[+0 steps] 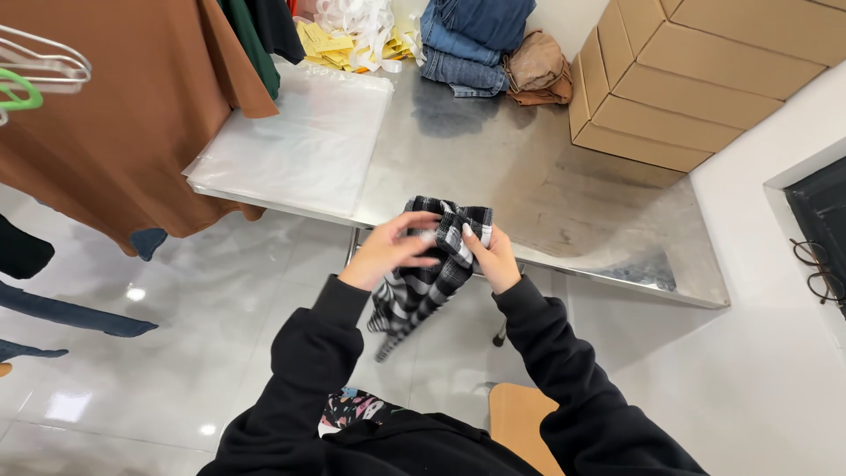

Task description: The person folds a brown garment and a black-and-white checkered shirt on a metal table. They then place the checkered shirt into a clear plastic bag and put it inside a cardboard box. Finally, they handle a white ribbon.

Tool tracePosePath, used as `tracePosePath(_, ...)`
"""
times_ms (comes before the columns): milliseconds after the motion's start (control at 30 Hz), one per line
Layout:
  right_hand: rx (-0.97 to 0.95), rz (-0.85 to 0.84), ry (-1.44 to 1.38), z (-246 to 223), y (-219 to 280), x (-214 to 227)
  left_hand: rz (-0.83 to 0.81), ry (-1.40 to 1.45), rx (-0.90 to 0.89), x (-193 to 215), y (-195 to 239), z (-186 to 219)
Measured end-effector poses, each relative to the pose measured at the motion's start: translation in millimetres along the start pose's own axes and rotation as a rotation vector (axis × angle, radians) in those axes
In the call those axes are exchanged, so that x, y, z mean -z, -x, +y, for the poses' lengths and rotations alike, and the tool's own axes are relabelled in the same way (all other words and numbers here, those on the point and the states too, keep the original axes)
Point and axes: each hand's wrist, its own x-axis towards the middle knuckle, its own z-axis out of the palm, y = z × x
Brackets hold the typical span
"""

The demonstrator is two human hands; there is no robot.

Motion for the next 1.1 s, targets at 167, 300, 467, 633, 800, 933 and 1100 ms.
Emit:
tracePosePath(167,0.034,0.015,0.021,15.8,1.9,0.6,0.071,-0.227,-0.212,-11.6,-17.1,-21.4)
tracePosePath(300,0.019,-0.016,0.036,31.3,10.7,6.9,-0.027,-0.469,-0.392,-3.7,-27.1,-30.4)
tracePosePath(467,-0.006,-0.097,0.029,-2.0,20.6,-14.5,0.132,-0.87,-0.646,4.9,-41.7,-51.5)
tracePosePath(633,-0.023,-0.107,0.062,13.4,19.3,-3.6,0.246,-0.939,-0.764,8.9,-36.2,-49.1)
tracePosePath(800,0.009,-0.164,0.066,33.3,22.0,13.7,0.182,-1.117,-0.653,1.5,-27.5,-34.8)
tracePosePath(933,0.091,-0.249,0.12,-30.0,35.1,-7.7,0.147,-0.953,-0.659,-4.4,-30.0,-39.3)
tracePosePath(1100,0.099,-0.141,0.317,-16.2,23.4,2.5,-0.008,-0.961,-0.506,-1.8,-32.2,-22.0)
